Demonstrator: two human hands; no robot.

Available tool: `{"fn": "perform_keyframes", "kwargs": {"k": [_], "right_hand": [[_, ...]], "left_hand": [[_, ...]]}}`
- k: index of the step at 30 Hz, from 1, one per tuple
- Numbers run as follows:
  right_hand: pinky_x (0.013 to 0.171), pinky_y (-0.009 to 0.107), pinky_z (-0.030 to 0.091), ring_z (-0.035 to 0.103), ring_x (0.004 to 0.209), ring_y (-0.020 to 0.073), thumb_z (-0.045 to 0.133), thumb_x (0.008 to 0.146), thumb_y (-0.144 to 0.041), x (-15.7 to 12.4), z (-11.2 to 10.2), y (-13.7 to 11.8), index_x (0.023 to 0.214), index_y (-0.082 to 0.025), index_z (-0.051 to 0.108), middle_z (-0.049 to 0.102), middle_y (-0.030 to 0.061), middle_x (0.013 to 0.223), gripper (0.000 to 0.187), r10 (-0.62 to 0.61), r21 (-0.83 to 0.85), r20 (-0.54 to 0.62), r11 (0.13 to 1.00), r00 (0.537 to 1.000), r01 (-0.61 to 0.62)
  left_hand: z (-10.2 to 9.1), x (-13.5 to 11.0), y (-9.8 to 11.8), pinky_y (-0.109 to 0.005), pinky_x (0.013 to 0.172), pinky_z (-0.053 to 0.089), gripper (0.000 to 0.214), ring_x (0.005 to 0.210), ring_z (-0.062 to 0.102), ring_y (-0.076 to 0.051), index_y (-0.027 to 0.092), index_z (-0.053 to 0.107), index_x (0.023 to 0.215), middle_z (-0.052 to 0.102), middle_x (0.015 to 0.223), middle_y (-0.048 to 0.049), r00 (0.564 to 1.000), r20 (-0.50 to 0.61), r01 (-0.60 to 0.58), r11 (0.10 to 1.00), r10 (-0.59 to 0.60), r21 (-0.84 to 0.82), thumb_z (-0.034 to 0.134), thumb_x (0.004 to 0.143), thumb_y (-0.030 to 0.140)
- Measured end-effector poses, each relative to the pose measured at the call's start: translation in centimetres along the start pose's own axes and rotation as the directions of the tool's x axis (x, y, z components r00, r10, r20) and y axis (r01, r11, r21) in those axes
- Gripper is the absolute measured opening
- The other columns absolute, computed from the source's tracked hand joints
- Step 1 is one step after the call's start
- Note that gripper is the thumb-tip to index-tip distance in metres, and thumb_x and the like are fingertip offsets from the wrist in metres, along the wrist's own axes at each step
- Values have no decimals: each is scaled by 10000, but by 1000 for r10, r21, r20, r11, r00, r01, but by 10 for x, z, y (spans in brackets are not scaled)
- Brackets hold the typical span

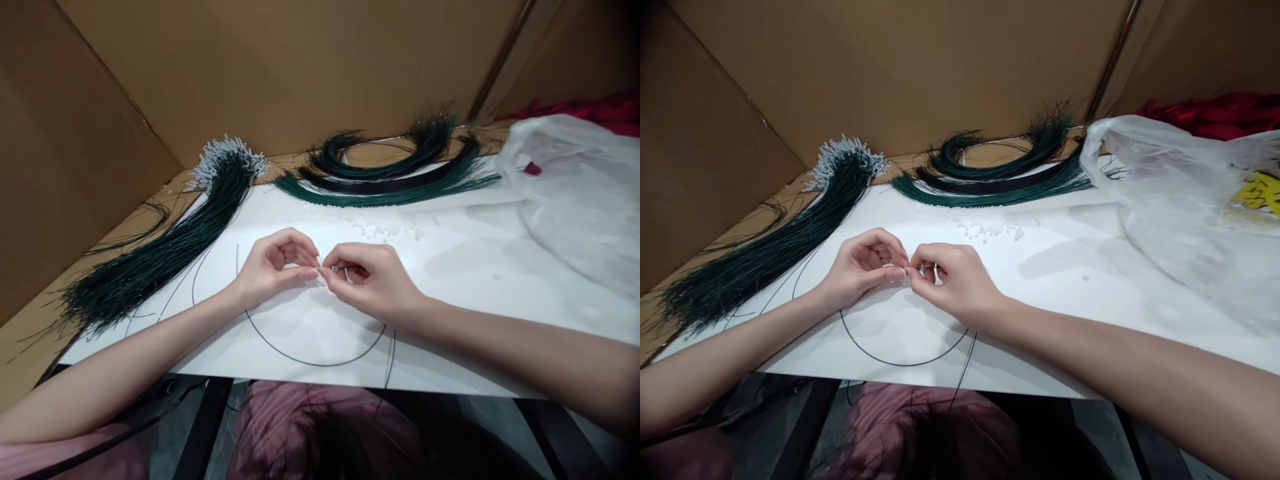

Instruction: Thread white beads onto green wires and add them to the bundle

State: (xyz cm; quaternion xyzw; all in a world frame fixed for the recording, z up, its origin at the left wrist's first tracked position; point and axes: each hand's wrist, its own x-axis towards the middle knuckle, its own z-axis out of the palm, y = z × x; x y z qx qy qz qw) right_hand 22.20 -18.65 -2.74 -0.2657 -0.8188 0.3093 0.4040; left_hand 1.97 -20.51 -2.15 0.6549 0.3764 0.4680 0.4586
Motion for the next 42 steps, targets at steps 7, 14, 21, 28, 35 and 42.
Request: {"fn": "perform_keyframes", "kwargs": {"k": [7,14,21,28,35,42], "right_hand": [[513,215,309,379,504,68,556,821,-156,0,-2,-4,734,-164,563,474,-48,577,88,102,37,30,994,994,-103],[534,219,309,394,527,73,533,827,-132,1,0,-3,741,-162,549,460,-46,593,93,67,11,49,998,997,-68],[529,220,302,381,522,72,537,836,-143,2,0,-2,739,-164,542,453,-48,591,99,88,5,49,996,995,-88],[523,214,317,402,529,73,538,837,-149,2,-1,-2,751,-159,563,472,-43,596,90,137,42,58,989,989,-139],[507,211,319,422,523,75,583,800,-203,2,1,0,782,-161,585,502,-40,607,45,188,57,81,980,979,-193],[522,207,319,401,510,70,538,746,-129,2,0,-1,800,-157,614,475,-56,571,97,181,40,82,982,980,-184]], "left_hand": [[-1,-1,-1,-209,736,526,266,761,642,-109,163,667,925,686,818,-13,1000,8,-13,1000,13,-4,807,706,108],[3,-1,2,-234,722,521,219,750,620,-119,155,657,918,661,814,-22,1000,10,6,999,-7,42,790,747,188],[4,-1,3,-253,793,523,203,819,639,-130,157,650,964,672,895,-37,999,32,-4,998,2,59,751,794,207],[2,-2,0,-232,729,493,196,767,600,-120,164,651,981,643,830,-24,1000,23,-3,999,2,52,735,812,214],[3,-3,3,-239,712,506,191,745,611,-124,161,645,969,650,821,-26,1000,19,-21,994,19,109,729,812,229],[3,-3,2,-217,734,492,179,766,602,-107,166,647,976,648,829,-16,999,31,-21,997,18,78,726,817,194]]}}
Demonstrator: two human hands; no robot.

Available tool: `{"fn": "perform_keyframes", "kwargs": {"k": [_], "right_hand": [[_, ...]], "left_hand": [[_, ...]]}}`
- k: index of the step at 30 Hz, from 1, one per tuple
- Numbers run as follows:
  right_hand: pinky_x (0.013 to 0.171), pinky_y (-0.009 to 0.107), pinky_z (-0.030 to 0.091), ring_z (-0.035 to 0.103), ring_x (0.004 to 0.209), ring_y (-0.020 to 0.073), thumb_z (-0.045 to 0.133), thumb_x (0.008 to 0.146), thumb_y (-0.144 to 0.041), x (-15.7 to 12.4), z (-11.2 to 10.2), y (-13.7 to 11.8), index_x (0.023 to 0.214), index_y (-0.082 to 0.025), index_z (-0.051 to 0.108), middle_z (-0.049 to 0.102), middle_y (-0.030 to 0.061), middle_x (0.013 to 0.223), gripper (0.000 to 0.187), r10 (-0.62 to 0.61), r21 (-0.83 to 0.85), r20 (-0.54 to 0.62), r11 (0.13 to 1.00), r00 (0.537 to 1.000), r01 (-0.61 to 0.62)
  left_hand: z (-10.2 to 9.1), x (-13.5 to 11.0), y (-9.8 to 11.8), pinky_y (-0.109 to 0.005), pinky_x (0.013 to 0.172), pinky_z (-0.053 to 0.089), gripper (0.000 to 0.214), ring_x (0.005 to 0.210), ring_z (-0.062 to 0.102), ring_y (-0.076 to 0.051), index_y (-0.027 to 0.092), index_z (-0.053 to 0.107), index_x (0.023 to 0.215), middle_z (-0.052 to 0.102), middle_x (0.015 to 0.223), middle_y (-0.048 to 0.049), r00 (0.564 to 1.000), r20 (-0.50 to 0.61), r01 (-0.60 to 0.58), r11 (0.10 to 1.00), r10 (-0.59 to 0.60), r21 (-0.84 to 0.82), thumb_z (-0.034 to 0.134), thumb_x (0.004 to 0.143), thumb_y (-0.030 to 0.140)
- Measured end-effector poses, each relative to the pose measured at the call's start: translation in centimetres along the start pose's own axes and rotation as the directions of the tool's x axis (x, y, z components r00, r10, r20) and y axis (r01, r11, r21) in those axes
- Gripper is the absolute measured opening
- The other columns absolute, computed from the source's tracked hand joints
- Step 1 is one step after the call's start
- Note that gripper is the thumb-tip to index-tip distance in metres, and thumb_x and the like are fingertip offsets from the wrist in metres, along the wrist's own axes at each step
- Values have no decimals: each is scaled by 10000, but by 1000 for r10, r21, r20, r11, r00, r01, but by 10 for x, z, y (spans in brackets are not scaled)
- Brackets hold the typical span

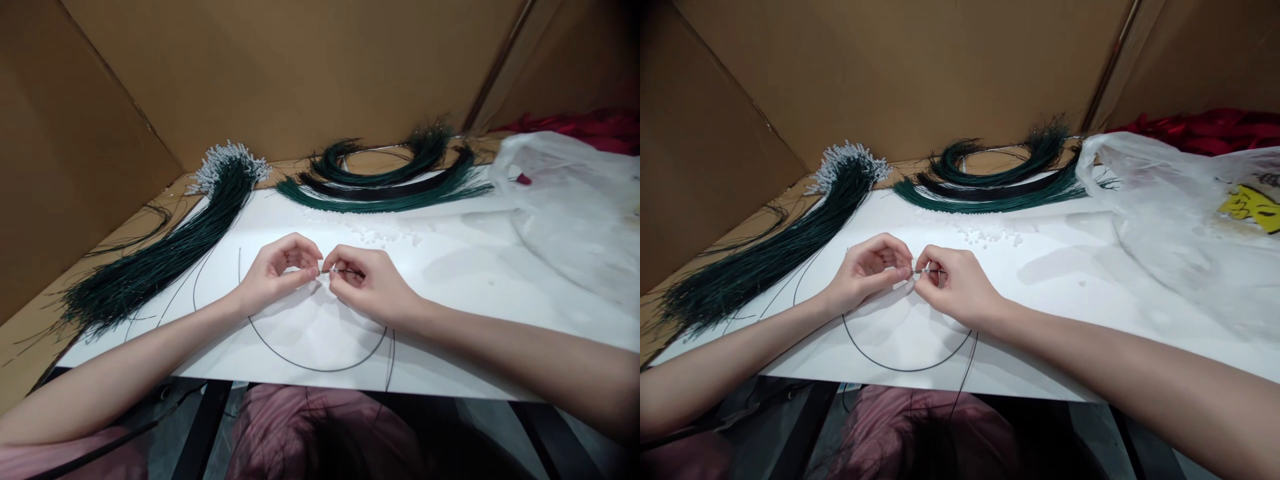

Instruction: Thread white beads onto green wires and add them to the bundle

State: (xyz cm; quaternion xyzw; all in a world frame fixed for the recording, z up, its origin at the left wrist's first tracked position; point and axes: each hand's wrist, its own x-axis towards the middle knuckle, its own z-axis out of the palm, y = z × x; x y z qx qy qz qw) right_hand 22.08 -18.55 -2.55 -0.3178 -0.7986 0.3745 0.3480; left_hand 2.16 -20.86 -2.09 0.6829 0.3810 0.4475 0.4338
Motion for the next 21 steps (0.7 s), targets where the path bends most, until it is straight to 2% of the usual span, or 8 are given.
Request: {"fn": "perform_keyframes", "kwargs": {"k": [6,9,12,14,17,19,21], "right_hand": [[532,213,320,407,521,74,541,809,-166,1,0,-1,757,-160,582,495,-42,594,66,-13,13,13,1000,1000,13],[545,219,322,410,538,82,521,843,-168,1,-1,0,775,-161,592,496,-36,606,99,-22,3,25,1000,999,22],[561,225,330,414,552,85,526,854,-161,1,-1,1,798,-161,599,511,-33,628,91,-23,-13,32,1000,999,23],[568,227,334,416,554,85,529,859,-156,1,-1,1,806,-159,601,514,-33,631,89,-17,-15,37,1000,999,18],[568,228,337,421,557,87,526,868,-156,1,-2,1,817,-155,610,510,-32,632,99,-9,-14,47,1000,999,9],[566,229,338,425,560,89,525,873,-161,1,-2,1,831,-155,615,515,-30,640,99,-3,-14,52,1000,999,4],[566,230,339,427,560,89,526,873,-163,1,-2,1,833,-156,614,523,-28,647,97,7,-10,62,1000,998,-6]], "left_hand": [[-3,0,-2,-250,759,498,175,788,614,-132,168,648,983,652,844,-30,1000,-21,10,1000,-10,1,704,839,249],[-10,8,-2,-276,773,502,175,810,624,-153,165,646,966,653,871,-43,998,-66,9,996,-4,88,685,848,288],[-21,24,-2,-271,759,490,169,806,612,-150,167,652,955,653,903,-42,997,-79,9,965,12,260,677,843,291],[-30,40,-4,-260,718,463,156,759,590,-141,170,662,960,658,878,-36,999,-43,1,899,21,437,659,845,275],[-44,63,-12,-255,662,409,114,698,552,-138,173,679,918,657,823,-28,997,-16,-45,742,75,669,661,820,228],[-51,76,-21,-260,652,382,95,684,535,-142,175,686,884,651,805,-24,995,-26,-47,665,100,745,677,795,203],[-56,86,-30,-265,653,373,83,675,531,-147,175,687,861,644,780,-19,995,-50,-17,644,85,765,684,781,196]]}}
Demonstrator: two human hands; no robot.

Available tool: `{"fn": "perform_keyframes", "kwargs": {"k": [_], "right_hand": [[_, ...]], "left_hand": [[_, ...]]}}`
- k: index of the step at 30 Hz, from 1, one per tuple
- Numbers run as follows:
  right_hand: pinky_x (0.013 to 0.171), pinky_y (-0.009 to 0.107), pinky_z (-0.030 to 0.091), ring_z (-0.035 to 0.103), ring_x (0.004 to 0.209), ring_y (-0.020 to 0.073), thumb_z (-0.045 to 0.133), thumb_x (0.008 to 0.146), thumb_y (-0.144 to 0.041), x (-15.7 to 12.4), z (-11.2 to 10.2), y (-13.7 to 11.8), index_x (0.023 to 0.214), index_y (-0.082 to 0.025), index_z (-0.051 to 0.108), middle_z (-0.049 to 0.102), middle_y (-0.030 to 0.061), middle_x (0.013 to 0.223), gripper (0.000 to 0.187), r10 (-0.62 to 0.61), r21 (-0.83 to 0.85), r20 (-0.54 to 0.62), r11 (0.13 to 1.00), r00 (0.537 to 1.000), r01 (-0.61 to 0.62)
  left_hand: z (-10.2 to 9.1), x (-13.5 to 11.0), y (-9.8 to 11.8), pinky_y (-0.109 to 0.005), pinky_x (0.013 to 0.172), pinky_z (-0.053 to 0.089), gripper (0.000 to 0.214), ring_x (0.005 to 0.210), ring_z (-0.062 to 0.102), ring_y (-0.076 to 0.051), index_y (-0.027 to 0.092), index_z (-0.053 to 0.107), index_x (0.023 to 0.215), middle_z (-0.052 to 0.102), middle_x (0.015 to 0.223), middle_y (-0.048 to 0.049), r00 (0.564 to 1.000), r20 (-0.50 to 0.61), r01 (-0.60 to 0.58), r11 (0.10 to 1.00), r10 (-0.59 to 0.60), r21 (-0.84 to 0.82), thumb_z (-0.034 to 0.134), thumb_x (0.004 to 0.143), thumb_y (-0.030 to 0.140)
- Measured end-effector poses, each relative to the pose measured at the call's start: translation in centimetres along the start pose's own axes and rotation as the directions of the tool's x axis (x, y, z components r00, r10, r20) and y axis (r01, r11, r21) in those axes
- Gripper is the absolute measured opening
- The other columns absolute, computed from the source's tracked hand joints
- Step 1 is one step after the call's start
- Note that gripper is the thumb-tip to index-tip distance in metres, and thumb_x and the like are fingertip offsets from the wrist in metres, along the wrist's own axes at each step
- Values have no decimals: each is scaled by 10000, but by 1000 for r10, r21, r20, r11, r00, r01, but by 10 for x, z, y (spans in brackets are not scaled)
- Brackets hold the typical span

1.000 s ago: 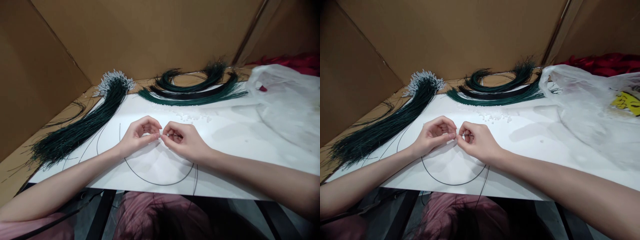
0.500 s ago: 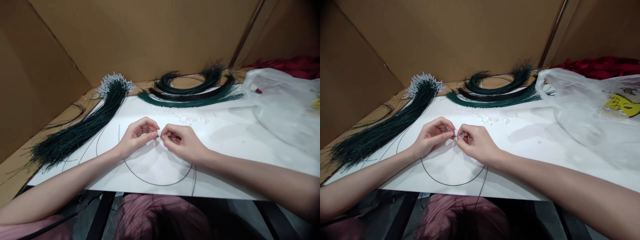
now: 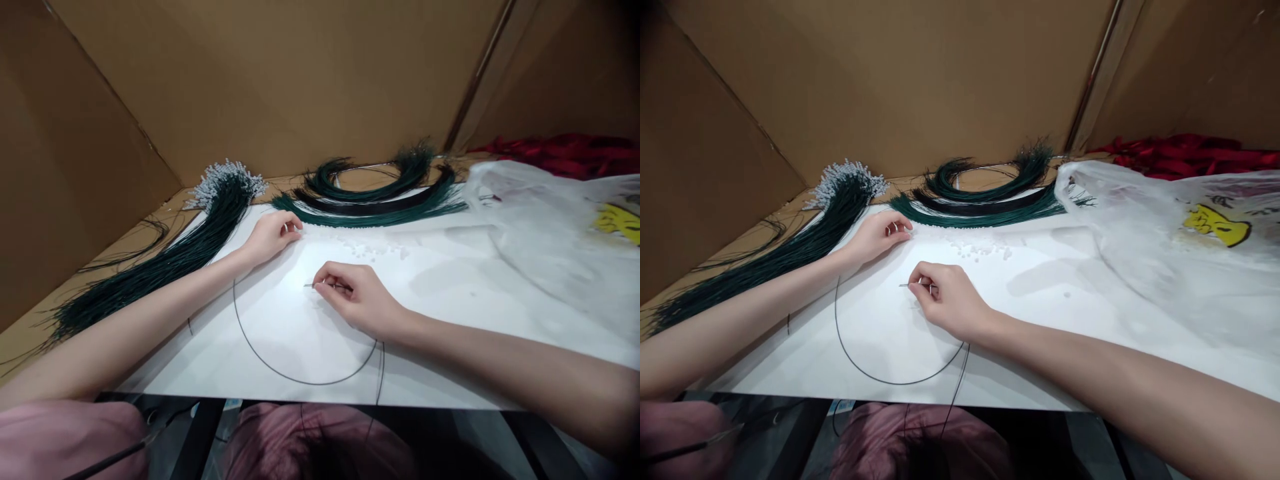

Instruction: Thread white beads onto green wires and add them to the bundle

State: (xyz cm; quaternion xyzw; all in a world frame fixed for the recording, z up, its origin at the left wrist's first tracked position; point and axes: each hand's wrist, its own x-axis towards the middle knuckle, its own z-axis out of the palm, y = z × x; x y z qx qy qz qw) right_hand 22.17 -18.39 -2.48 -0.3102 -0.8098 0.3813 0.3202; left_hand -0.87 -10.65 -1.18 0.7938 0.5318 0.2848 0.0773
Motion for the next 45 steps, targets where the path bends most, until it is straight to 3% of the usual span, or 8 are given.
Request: {"fn": "perform_keyframes", "kwargs": {"k": [10,15,17,19,23,27,45], "right_hand": [[563,227,339,433,568,87,535,875,-169,0,0,-1,812,-158,602,540,-23,660,93,15,22,7,1000,1000,-16],[549,225,336,415,549,82,546,882,-199,0,2,1,800,-158,604,525,-28,638,109,18,25,-1,1000,1000,-17],[538,221,327,401,536,76,562,876,-211,1,2,1,787,-157,596,509,-36,623,110,7,35,-19,999,1000,-6],[533,218,322,390,530,71,569,874,-219,1,3,0,782,-158,588,503,-39,622,112,-9,44,-39,999,999,10],[533,217,323,396,545,75,567,872,-215,0,2,0,782,-160,584,495,-37,632,106,-32,44,-68,998,997,35],[523,211,313,388,542,70,573,865,-203,0,2,-1,771,-159,575,487,-39,632,104,-52,50,-92,997,994,57],[519,202,314,383,528,59,602,851,-184,-1,3,-1,815,-136,649,556,-23,636,77,-137,31,-92,990,986,140]], "left_hand": [[12,14,-6,-275,664,369,34,662,524,-150,155,659,721,658,737,-21,998,-2,58,996,-58,-71,673,747,141],[1,-5,13,-252,636,435,58,639,572,-133,145,601,777,614,672,1,996,31,88,968,-83,-236,615,822,180],[-4,-23,25,-251,663,480,122,670,608,-131,136,591,799,634,709,-11,988,111,150,828,-106,-540,668,817,229],[-6,-44,34,-229,660,492,175,671,621,-116,126,608,816,660,741,-21,977,167,209,695,-129,-688,738,778,237],[-4,-74,42,-199,683,516,201,696,647,-97,129,635,841,698,790,-24,971,192,239,529,-144,-814,797,734,180],[2,-81,40,-199,692,541,234,689,669,-100,128,646,850,712,774,-22,978,184,211,444,-102,-871,823,696,138],[3,-81,48,-163,691,562,214,696,693,-87,136,679,854,725,762,-9,983,184,173,443,-18,-879,812,696,82]]}}
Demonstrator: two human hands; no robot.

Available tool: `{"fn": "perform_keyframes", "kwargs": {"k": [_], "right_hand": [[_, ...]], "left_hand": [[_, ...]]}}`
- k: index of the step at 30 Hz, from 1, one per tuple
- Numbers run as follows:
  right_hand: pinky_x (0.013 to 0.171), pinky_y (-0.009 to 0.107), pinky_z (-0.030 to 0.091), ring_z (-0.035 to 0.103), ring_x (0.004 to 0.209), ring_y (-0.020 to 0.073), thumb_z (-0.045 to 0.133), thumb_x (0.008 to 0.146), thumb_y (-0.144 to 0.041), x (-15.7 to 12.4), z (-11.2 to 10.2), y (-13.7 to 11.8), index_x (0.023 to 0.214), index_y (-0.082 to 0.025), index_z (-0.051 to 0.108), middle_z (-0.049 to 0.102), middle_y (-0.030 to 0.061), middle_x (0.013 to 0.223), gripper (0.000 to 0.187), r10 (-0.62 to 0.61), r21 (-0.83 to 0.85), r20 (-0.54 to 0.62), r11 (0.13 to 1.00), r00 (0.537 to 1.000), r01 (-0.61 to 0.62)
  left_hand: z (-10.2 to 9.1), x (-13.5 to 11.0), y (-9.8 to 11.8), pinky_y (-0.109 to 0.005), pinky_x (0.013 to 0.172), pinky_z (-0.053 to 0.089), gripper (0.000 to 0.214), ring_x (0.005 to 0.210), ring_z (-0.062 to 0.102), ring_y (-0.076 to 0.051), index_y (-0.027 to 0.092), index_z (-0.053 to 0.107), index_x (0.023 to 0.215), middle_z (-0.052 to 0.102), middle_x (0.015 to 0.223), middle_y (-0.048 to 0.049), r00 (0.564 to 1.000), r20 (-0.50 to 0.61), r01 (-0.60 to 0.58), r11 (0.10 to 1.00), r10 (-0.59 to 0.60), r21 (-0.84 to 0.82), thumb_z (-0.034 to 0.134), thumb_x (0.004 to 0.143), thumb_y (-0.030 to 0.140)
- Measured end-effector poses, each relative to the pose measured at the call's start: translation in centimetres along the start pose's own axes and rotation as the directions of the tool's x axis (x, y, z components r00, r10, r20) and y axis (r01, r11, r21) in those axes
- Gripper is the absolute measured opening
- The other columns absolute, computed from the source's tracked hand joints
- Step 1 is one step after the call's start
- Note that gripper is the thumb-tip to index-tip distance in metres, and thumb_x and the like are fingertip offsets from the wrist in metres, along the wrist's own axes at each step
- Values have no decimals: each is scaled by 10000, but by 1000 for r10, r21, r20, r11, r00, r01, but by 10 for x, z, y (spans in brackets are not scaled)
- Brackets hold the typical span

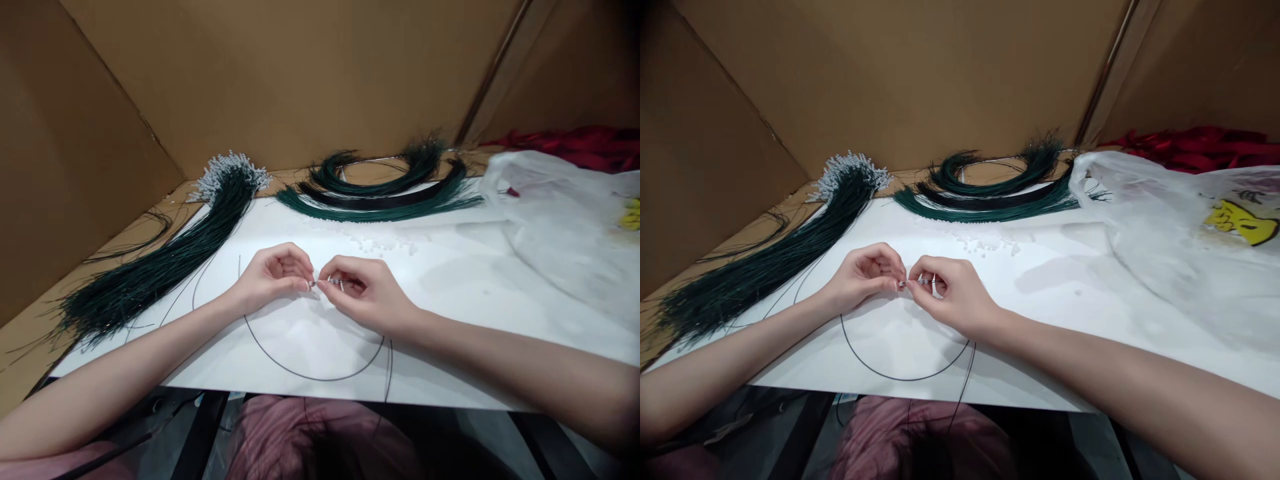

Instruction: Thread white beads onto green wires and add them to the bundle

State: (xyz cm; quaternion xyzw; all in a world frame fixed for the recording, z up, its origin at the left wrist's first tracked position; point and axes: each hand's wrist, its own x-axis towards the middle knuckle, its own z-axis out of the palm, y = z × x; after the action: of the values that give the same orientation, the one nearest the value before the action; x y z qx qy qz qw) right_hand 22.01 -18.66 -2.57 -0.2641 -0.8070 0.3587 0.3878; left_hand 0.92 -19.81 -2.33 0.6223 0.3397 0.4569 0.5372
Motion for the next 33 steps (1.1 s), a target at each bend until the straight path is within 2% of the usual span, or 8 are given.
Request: {"fn": "perform_keyframes", "kwargs": {"k": [7,21,33], "right_hand": [[517,200,313,384,531,58,593,849,-180,0,1,3,806,-141,643,574,-18,657,77,-10,-6,12,1000,1000,10],[496,207,285,335,499,56,593,831,-170,0,-1,0,771,-153,620,503,-42,601,68,-3,10,32,1000,999,2],[513,207,304,366,516,60,591,837,-171,-1,0,1,786,-154,627,556,-26,642,65,-25,-12,20,1000,999,26]], "left_hand": [[0,-2,1,-189,691,566,213,700,699,-109,128,672,847,726,764,-24,1000,-12,4,999,-4,40,818,694,111],[-1,-1,0,-213,692,569,241,698,700,-123,134,659,860,723,764,-29,1000,-16,2,999,-1,51,827,687,132],[3,-1,1,-194,693,564,237,702,702,-111,133,664,859,723,766,-19,999,-31,-11,998,12,57,823,685,113]]}}
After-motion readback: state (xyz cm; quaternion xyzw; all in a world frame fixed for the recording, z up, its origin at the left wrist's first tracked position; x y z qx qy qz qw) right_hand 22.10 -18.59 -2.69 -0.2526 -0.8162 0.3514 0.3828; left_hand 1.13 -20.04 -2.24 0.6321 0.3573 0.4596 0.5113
